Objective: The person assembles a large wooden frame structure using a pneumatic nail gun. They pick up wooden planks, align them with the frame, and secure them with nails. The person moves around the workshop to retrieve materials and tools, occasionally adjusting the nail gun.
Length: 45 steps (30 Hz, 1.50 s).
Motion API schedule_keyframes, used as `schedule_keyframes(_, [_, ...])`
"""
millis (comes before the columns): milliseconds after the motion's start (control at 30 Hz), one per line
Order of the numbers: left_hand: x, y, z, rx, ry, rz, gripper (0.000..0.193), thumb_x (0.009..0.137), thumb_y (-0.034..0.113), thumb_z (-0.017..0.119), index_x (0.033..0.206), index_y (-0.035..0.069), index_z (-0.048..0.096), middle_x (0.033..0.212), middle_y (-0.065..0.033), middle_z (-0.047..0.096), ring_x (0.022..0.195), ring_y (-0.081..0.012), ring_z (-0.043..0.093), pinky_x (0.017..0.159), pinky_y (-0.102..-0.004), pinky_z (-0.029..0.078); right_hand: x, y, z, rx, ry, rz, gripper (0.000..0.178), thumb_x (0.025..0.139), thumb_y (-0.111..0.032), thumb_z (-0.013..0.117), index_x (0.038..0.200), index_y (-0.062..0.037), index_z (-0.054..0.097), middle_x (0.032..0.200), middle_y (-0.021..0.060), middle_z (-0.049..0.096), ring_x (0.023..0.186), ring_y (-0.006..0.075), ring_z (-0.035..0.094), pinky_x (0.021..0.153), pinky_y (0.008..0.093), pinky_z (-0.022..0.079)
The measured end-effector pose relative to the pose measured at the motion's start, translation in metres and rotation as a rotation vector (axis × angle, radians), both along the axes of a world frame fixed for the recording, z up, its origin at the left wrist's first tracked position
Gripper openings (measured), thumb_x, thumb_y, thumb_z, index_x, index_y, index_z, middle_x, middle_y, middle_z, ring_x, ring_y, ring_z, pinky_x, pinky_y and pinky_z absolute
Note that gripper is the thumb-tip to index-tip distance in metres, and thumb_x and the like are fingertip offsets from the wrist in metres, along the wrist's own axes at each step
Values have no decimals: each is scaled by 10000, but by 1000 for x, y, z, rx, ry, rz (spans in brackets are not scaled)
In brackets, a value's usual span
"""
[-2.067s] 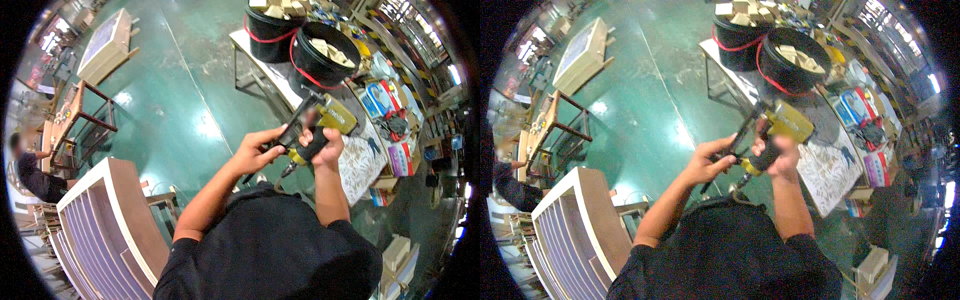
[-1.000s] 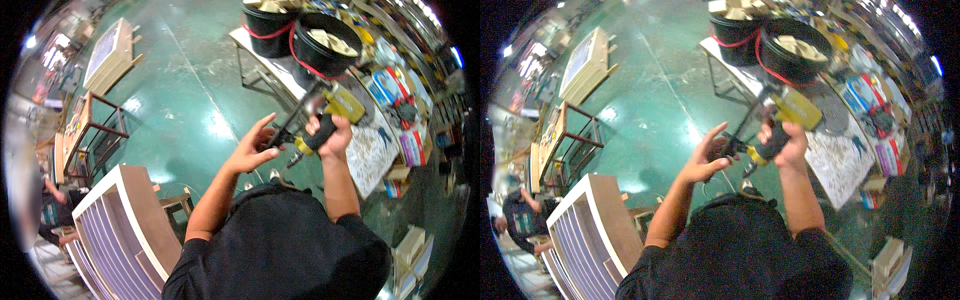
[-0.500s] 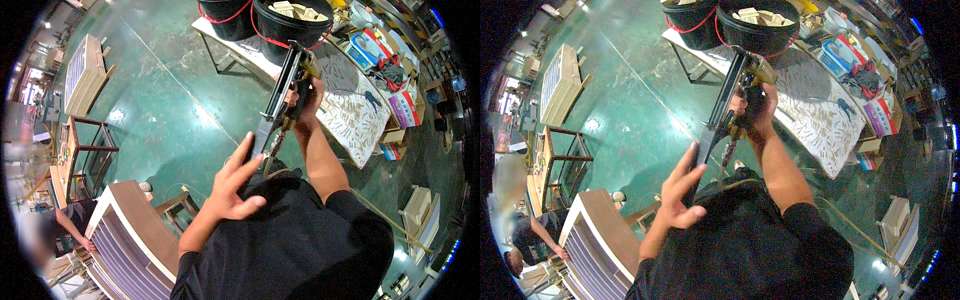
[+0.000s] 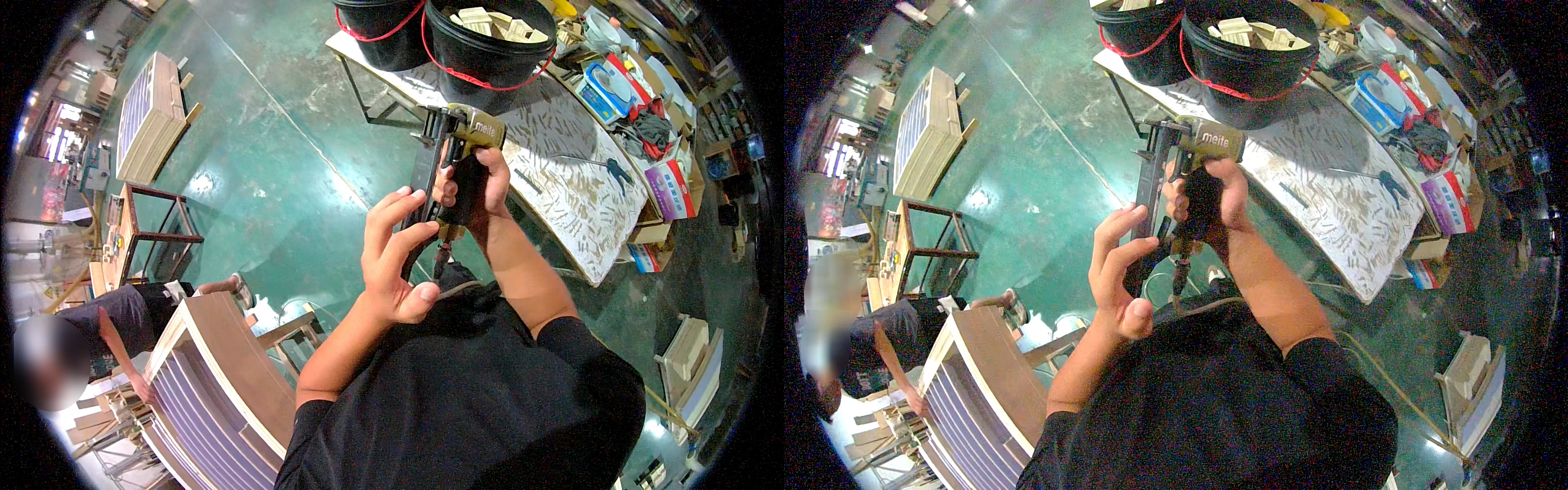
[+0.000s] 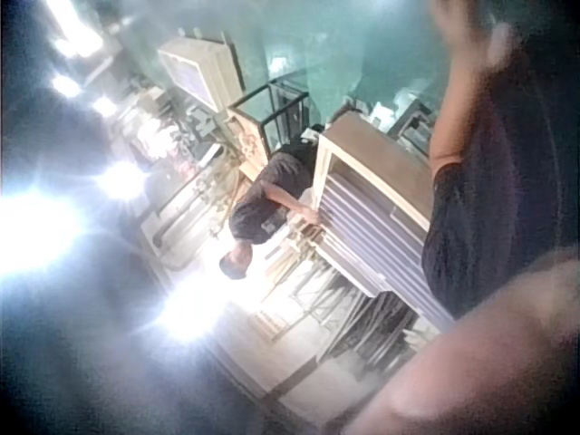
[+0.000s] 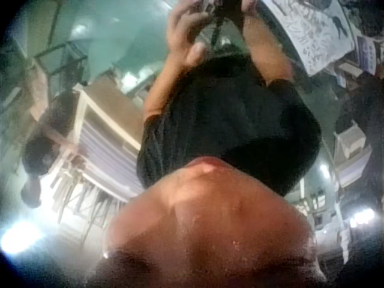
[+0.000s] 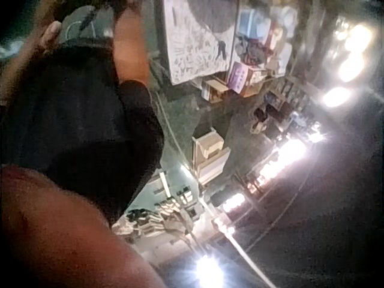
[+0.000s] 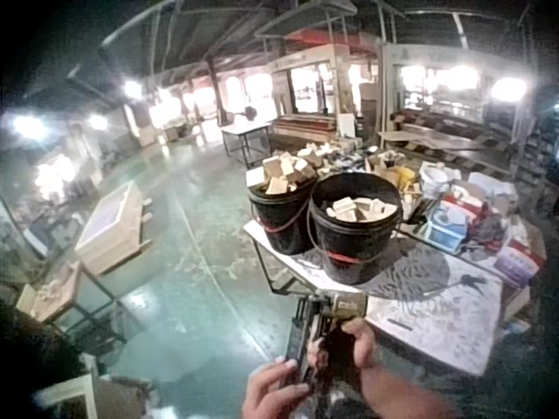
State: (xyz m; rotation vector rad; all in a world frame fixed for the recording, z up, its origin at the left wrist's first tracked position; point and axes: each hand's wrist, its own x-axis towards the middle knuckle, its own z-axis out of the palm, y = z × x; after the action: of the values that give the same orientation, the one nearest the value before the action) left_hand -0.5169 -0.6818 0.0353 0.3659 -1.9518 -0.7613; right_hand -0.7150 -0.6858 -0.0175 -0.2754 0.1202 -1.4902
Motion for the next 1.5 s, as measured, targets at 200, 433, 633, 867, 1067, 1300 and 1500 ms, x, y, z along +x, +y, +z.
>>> schedule_keyframes(200, [-5, -5, -2, 102, 92, -20, 771, 850, 667, 486, 1151, -33, 602, 1344, -281, 480, 1280, -426, 436, 1085, -539, 313, 8, -1, 13, 70, 187, 15, 534, 772, -492, 599, 1000, -10, 577, 733, 47, 544, 573, 167, 508, 518, 304, 431])
schedule_keyframes(433, [-7, 0, -7, 154, 259, -119, 954, 807, 765, 478, 1328, -33, 458, 1444, -323, 324, 1386, -420, 312, 1138, -537, 219, 9, 6, 33, 147, 500, -91, 503, 866, -522, 687, 1026, -56, 584, 739, 35, 607, 580, 157, 586, 526, 312, 504])
schedule_keyframes(633, [-2, -24, -7, 200, 223, -59, 977, 818, 796, 424, 1386, 2, 404, 1479, -322, 306, 1412, -410, 284, 1155, -527, 174, 20, 17, 68, 203, 659, -236, 447, 885, -492, 644, 930, -57, 548, 690, 15, 538, 548, 120, 514, 474, 261, 407])
schedule_keyframes(867, [-19, -21, -7, 251, 266, -207, 963, 812, 773, 467, 1375, 2, 337, 1416, -273, 337, 1334, -358, 337, 1146, -490, 184, 4, 18, 56, 183, 610, -195, 436, 874, -462, 668, 947, -47, 552, 749, 30, 573, 583, 122, 532, 476, 253, 410])
schedule_keyframes(1067, [-46, 21, -70, 778, 174, -66, 772, 946, 430, 562, 1486, 3, 210, 1421, -214, 358, 1318, -285, 391, 1118, -408, 286, -50, 20, -9, 171, 477, 171, 426, 877, -283, 688, 1188, -14, 579, 896, 103, 664, 680, 199, 647, 626, 353, 571])
schedule_keyframes(1300, [17, 80, -209, 969, -325, 378, 337, 928, 336, 654, 1112, 56, 622, 1079, -111, 651, 962, -226, 628, 855, -369, 504, -80, 16, -150, 437, 1287, 340, 123, 838, -117, 715, 839, -33, 625, 703, 65, 621, 586, 185, 617, 535, 352, 524])
schedule_keyframes(1500, [71, 159, -206, 1137, -349, 632, 269, 935, 280, 644, 1059, 43, 636, 946, -92, 692, 878, -205, 652, 807, -365, 517, -95, 76, -337, 723, 1696, 606, 214, 767, -110, 642, 924, 34, 639, 721, 137, 643, 551, 272, 629, 509, 427, 489])
